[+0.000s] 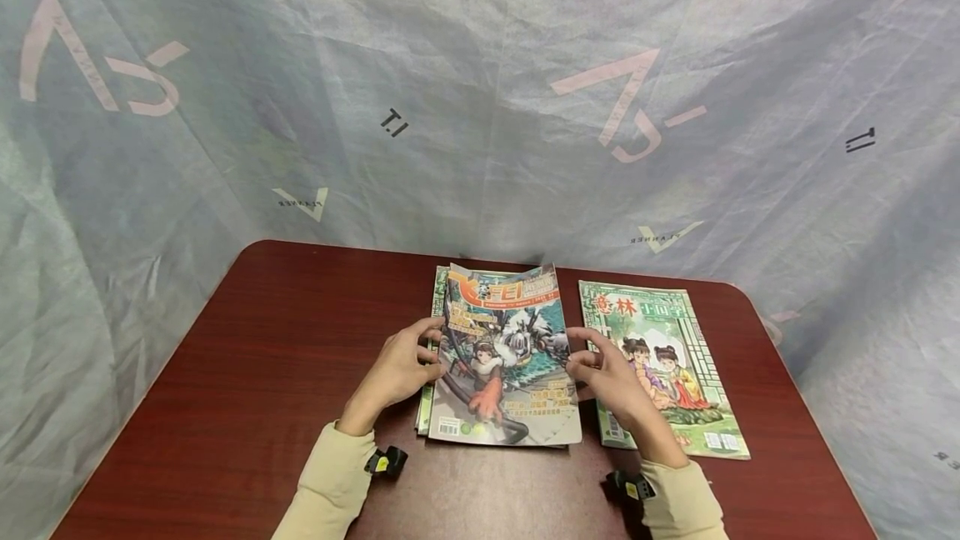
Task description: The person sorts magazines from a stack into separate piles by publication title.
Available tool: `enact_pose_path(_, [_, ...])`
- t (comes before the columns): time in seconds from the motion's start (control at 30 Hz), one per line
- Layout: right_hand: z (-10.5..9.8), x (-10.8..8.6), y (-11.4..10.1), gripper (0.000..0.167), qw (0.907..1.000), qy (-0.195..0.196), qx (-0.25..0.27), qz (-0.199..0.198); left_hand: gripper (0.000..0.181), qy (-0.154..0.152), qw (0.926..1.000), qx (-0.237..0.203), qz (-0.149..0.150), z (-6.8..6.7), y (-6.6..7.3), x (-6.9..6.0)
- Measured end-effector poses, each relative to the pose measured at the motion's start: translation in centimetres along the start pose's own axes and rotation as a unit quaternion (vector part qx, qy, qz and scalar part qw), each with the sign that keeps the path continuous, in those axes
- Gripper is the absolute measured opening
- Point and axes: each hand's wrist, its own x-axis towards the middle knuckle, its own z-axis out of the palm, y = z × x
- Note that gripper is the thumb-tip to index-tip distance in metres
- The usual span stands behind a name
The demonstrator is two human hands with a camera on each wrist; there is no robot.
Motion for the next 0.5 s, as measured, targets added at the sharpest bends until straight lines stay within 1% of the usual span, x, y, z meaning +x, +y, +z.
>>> enact_pose_path(0.13, [0.7,0.0,-0.2,0.059,0.9995,-0.001,0.029,-0.008,0.073,-0.001,1.0,0.005,0.005,-0.7,0.0,-0.1])
enact_pose_path(0.23, [1.5,0.0,-0.6,0.06,0.9988,0.001,0.047,-0.016,0.073,-0.003,0.9999,0.012,0.01,-1.6,0.0,-0.2])
enact_pose_path(0.37, [2.9,0.2,-1.5,0.059,0.9984,0.007,0.047,-0.029,0.072,0.002,0.9997,0.02,0.01,-3.1,-0.2,-0.4])
enact_pose_path(0.5, [4.7,0.8,-2.6,0.059,0.9977,0.006,0.057,-0.036,0.071,0.013,0.9996,0.026,0.002,-4.9,-0.4,-0.9])
